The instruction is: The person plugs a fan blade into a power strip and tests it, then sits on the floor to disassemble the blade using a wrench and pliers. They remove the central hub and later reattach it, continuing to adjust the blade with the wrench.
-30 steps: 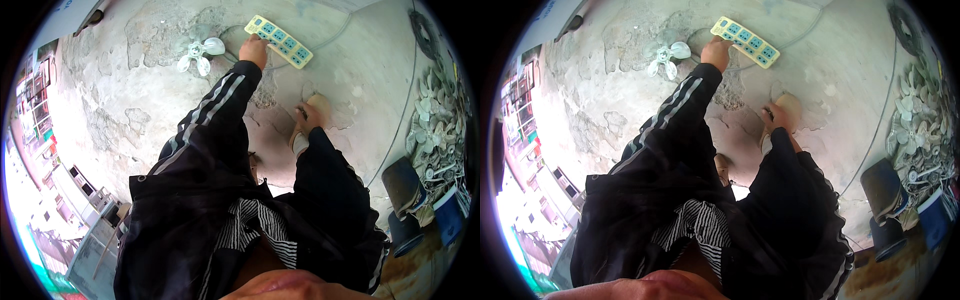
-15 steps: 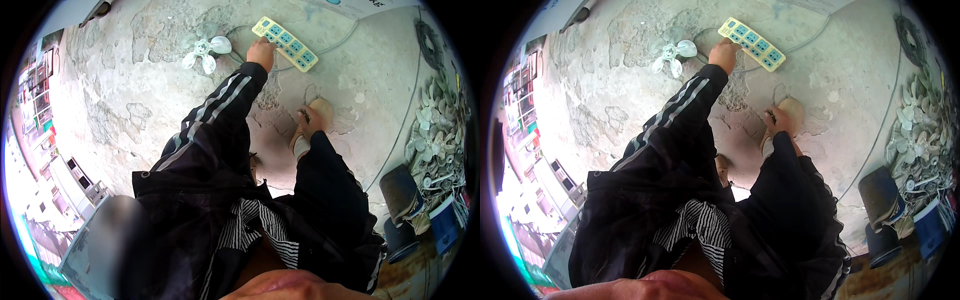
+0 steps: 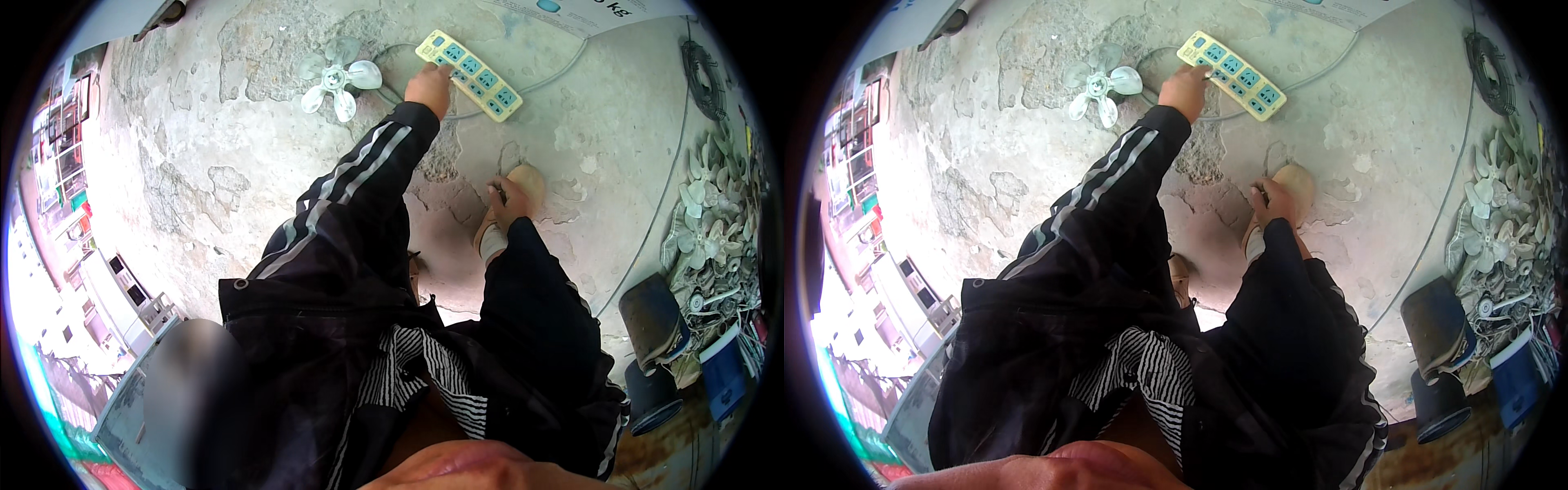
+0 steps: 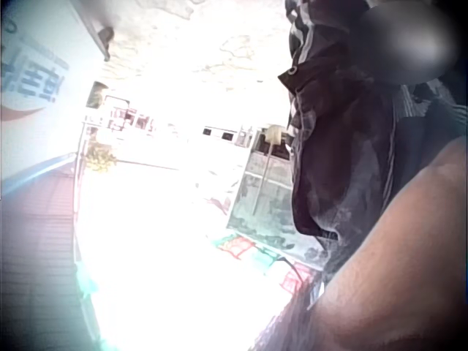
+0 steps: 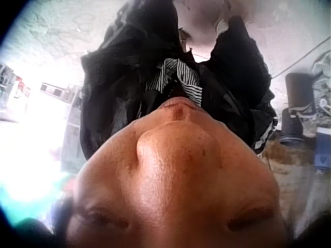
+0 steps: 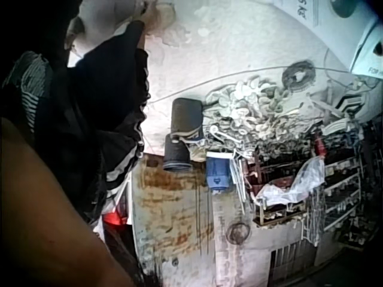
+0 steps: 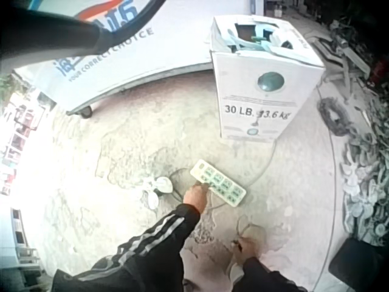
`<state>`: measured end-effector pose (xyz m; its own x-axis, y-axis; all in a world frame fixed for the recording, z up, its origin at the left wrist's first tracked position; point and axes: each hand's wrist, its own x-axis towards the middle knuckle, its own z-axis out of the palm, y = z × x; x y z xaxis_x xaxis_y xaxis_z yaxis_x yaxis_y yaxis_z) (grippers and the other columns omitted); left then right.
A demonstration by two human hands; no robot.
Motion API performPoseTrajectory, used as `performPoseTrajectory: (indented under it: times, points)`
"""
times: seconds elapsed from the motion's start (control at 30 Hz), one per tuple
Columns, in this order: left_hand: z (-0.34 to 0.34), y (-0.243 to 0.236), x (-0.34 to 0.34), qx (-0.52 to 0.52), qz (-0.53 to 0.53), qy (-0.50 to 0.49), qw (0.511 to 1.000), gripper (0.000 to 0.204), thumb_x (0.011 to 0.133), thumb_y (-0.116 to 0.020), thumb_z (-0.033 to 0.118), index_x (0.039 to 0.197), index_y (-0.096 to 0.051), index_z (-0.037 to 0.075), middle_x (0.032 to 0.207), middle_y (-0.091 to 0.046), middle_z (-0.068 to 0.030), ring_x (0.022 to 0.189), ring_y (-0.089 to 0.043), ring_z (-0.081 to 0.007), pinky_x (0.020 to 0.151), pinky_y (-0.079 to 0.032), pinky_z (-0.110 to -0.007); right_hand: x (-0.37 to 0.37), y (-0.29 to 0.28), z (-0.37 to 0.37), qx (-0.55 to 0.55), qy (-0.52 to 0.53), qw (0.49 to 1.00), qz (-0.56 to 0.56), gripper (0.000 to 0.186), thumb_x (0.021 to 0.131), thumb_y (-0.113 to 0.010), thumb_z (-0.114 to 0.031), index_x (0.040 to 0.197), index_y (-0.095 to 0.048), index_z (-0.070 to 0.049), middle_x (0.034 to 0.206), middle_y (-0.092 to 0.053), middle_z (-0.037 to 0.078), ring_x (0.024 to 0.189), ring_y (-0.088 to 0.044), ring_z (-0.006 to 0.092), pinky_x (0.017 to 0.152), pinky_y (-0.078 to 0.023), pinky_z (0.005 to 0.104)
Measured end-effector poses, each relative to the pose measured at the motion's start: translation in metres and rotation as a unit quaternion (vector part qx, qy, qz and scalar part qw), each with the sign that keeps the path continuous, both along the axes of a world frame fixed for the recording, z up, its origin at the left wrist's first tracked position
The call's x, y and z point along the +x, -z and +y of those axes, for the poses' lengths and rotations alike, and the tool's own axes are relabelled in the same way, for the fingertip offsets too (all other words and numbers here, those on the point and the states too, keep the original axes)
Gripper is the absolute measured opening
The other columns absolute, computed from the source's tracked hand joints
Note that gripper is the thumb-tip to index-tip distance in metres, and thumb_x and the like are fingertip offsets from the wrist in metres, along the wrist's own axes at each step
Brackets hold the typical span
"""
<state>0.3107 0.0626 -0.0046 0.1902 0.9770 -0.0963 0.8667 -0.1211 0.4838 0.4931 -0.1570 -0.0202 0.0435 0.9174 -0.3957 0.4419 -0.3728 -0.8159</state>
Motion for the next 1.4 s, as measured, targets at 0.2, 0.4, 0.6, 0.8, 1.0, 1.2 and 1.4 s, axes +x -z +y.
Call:
performPoseTrajectory:
  times: [0.2, 0.4, 0.6, 0.8, 1.0, 1.2, 1.4]
  points:
    - [0.031, -0.029, -0.046, 0.027, -0.062, -0.041, 0.997, 0.018, 0.085, -0.059, 0.022, 0.097, -0.069, 0.013, 0.091, -0.067, -0.0156, 0.085, -0.063, -0.0339, 0.076, -0.050, -0.041, 0.002, -0.002, 0.001, -0.016, -0.009, 1.000, 0.004, 0.015, 0.087, -0.057, -0.014, 0.099, -0.064, -0.008, 0.087, -0.066, 0.009, 0.077, -0.063, 0.0195, 0.071, -0.049, 0.0297]
    - [0.031, -0.115, -0.127, 0.048, -0.456, -0.217, 0.862, 0.018, 0.090, -0.058, 0.009, 0.102, -0.057, -0.005, 0.080, -0.065, -0.0084, 0.069, -0.061, -0.0131, 0.066, -0.051, -0.025, 0.005, -0.005, 0.002, 0.001, 0.094, 0.995, 0.025, 0.015, 0.087, -0.058, -0.013, 0.099, -0.065, -0.007, 0.085, -0.065, 0.007, 0.074, -0.061, 0.0155, 0.069, -0.048, 0.0288]
    - [-0.012, -0.156, -0.200, 0.089, -0.598, -0.308, 0.735, 0.013, 0.093, -0.056, 0.010, 0.101, -0.053, -0.001, 0.095, -0.063, -0.0106, 0.081, -0.062, -0.0166, 0.076, -0.054, -0.029, 0.046, -0.140, 0.050, 0.083, 0.182, 0.980, 0.005, 0.025, 0.091, -0.056, -0.021, 0.109, -0.060, -0.003, 0.091, -0.063, 0.006, 0.072, -0.053, 0.0096, 0.065, -0.044, 0.0241]
    - [-0.042, -0.147, -0.220, 0.054, -0.621, -0.397, 0.673, 0.018, 0.094, -0.054, 0.018, 0.099, -0.053, 0.000, 0.093, -0.061, -0.0105, 0.081, -0.062, -0.0192, 0.076, -0.054, -0.034, 0.034, -0.356, 0.029, 0.246, 0.070, 0.967, 0.008, 0.027, 0.089, -0.055, -0.019, 0.109, -0.057, -0.001, 0.096, -0.060, 0.007, 0.076, -0.049, 0.0130, 0.069, -0.040, 0.0251]
    - [-0.046, -0.121, -0.207, 0.018, -0.612, -0.372, 0.698, 0.018, 0.095, -0.052, 0.024, 0.103, -0.053, 0.008, 0.098, -0.065, -0.0065, 0.088, -0.063, -0.0148, 0.074, -0.048, -0.027, 0.025, -0.397, 0.033, 0.357, -0.326, 0.860, -0.162, 0.038, 0.078, -0.068, -0.024, 0.110, -0.057, -0.008, 0.102, -0.059, 0.008, 0.092, -0.056, 0.0286, 0.080, -0.042, 0.0400]
    - [-0.015, -0.138, -0.222, 0.087, -0.400, -0.463, 0.786, 0.023, 0.093, -0.054, 0.024, 0.103, -0.052, 0.003, 0.093, -0.066, -0.0076, 0.087, -0.063, -0.0141, 0.067, -0.047, -0.024, 0.035, -0.379, 0.083, 0.363, -0.383, 0.840, -0.123, 0.027, 0.085, -0.061, -0.024, 0.108, -0.056, -0.011, 0.101, -0.055, 0.006, 0.093, -0.053, 0.0242, 0.086, -0.038, 0.0395]
    - [-0.032, -0.274, -0.176, 0.140, -0.454, -0.403, 0.783, 0.015, 0.096, -0.052, 0.016, 0.095, -0.049, 0.002, 0.088, -0.060, -0.0074, 0.078, -0.056, -0.0128, 0.071, -0.048, -0.026, 0.044, -0.382, 0.077, 0.320, -0.354, 0.865, -0.158, 0.023, 0.085, -0.058, -0.022, 0.104, -0.056, -0.011, 0.096, -0.057, 0.005, 0.093, -0.054, 0.0235, 0.088, -0.036, 0.0400]
